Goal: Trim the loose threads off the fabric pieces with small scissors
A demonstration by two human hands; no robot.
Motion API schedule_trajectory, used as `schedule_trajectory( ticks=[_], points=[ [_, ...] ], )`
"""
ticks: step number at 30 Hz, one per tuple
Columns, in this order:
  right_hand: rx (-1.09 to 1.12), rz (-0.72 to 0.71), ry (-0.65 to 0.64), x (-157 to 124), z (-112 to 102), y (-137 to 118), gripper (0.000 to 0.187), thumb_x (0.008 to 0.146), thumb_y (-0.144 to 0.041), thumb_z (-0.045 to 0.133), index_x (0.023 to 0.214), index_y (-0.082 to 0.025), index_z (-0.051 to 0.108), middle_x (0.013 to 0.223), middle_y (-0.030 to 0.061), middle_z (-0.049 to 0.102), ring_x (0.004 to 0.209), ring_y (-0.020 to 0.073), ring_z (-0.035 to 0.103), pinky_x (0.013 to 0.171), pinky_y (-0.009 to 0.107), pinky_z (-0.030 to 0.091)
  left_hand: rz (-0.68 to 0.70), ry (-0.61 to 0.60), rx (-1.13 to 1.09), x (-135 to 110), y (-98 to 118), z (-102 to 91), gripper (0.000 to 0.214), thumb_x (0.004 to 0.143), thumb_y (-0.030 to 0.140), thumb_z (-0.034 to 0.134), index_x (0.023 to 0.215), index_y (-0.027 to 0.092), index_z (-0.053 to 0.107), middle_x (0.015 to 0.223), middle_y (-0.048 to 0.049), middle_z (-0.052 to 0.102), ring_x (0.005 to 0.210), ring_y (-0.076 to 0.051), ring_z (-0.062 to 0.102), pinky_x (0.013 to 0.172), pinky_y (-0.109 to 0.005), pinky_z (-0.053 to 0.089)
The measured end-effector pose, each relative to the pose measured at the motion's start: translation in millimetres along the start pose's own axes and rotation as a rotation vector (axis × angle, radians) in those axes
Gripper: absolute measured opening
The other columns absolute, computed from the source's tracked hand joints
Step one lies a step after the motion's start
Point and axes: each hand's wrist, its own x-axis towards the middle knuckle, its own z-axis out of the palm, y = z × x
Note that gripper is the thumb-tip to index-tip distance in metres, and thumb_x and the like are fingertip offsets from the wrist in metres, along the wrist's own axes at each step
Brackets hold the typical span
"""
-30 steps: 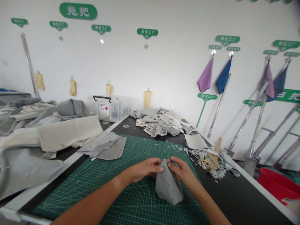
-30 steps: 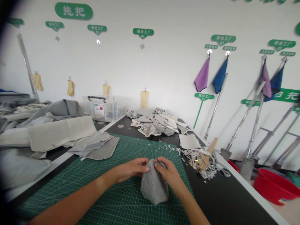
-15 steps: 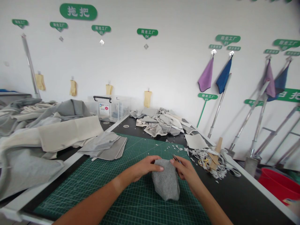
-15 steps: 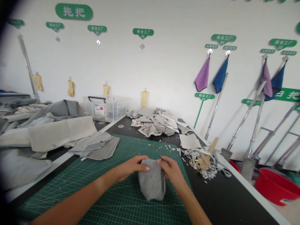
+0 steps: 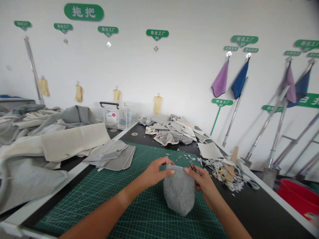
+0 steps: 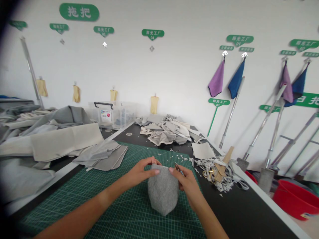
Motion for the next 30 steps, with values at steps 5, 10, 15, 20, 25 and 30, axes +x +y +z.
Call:
schedule_trajectory(
  ticks=[5, 10, 15, 20, 25, 30],
  points=[
    [0.007, -0.021, 0.058, 2.5, -4.4, -8.1, 0.053, 0.063, -0.063, 0.081, 0.070, -0.018, 0.054, 0.056, -0.0070, 0.035, 0.048, 0.0054, 0.024, 0.045, 0.021, 0.011, 0.032, 0.107, 0.181, 3.4, 17.1, -13.0, 0.022, 0.086, 0.038, 0.067, 0.082, 0.019, 0.057, 0.086, -0.0003, 0.062, 0.087, -0.017, 0.057, 0.080, -0.028, 0.041],
    [0.020, -0.154, 0.065, 5.6, -19.5, -27.3, 0.045, 0.071, -0.055, 0.081, 0.074, -0.018, 0.056, 0.062, -0.0072, 0.028, 0.052, 0.0056, 0.019, 0.045, 0.022, 0.011, 0.050, 0.189, 0.240, 8.3, 32.7, -32.7, 0.025, 0.086, 0.034, 0.066, 0.074, 0.019, 0.049, 0.078, 0.0017, 0.053, 0.079, -0.015, 0.049, 0.075, -0.026, 0.038],
    [-0.050, -0.240, 0.046, 0.5, -25.9, -58.0, 0.041, 0.076, -0.051, 0.079, 0.073, -0.017, 0.056, 0.067, -0.0051, 0.032, 0.054, 0.0065, 0.023, 0.045, 0.023, 0.015, -0.099, -0.019, 0.228, 3.1, 44.4, -43.1, 0.017, 0.089, 0.035, 0.060, 0.098, 0.021, 0.061, 0.087, 0.0012, 0.059, 0.080, -0.015, 0.052, 0.071, -0.025, 0.037],
    [-0.119, -0.280, 0.083, -8.3, -26.1, -91.4, 0.040, 0.075, -0.052, 0.079, 0.075, -0.017, 0.059, 0.067, -0.0040, 0.035, 0.054, 0.0070, 0.024, 0.045, 0.023, 0.017, -0.182, -0.317, 0.324, -0.3, 55.9, -52.6, 0.035, 0.090, 0.049, 0.056, 0.075, 0.018, 0.062, 0.070, 0.0016, 0.056, 0.066, -0.015, 0.048, 0.060, -0.025, 0.032],
    [-0.229, -0.362, 0.116, -8.8, -40.0, -120.2, 0.040, 0.075, -0.053, 0.080, 0.074, -0.019, 0.059, 0.066, -0.0036, 0.039, 0.053, 0.0072, 0.027, 0.044, 0.024, 0.018, -0.103, -0.061, 0.642, 8.3, 72.9, -73.0, 0.029, 0.092, 0.037, 0.053, 0.073, 0.020, 0.067, 0.070, -0.0011, 0.065, 0.068, -0.019, 0.056, 0.064, -0.028, 0.034],
    [-0.420, -0.273, -0.058, -5.1, -65.0, -138.1, 0.040, 0.078, -0.056, 0.075, 0.073, -0.020, 0.061, 0.061, -0.0044, 0.039, 0.050, 0.0077, 0.029, 0.042, 0.024, 0.022, 0.024, 0.227, 0.836, 20.3, 98.8, -94.5, 0.025, 0.090, 0.024, 0.049, 0.092, 0.022, 0.074, 0.092, -0.0052, 0.072, 0.089, -0.023, 0.063, 0.079, -0.032, 0.042]
  ],
)
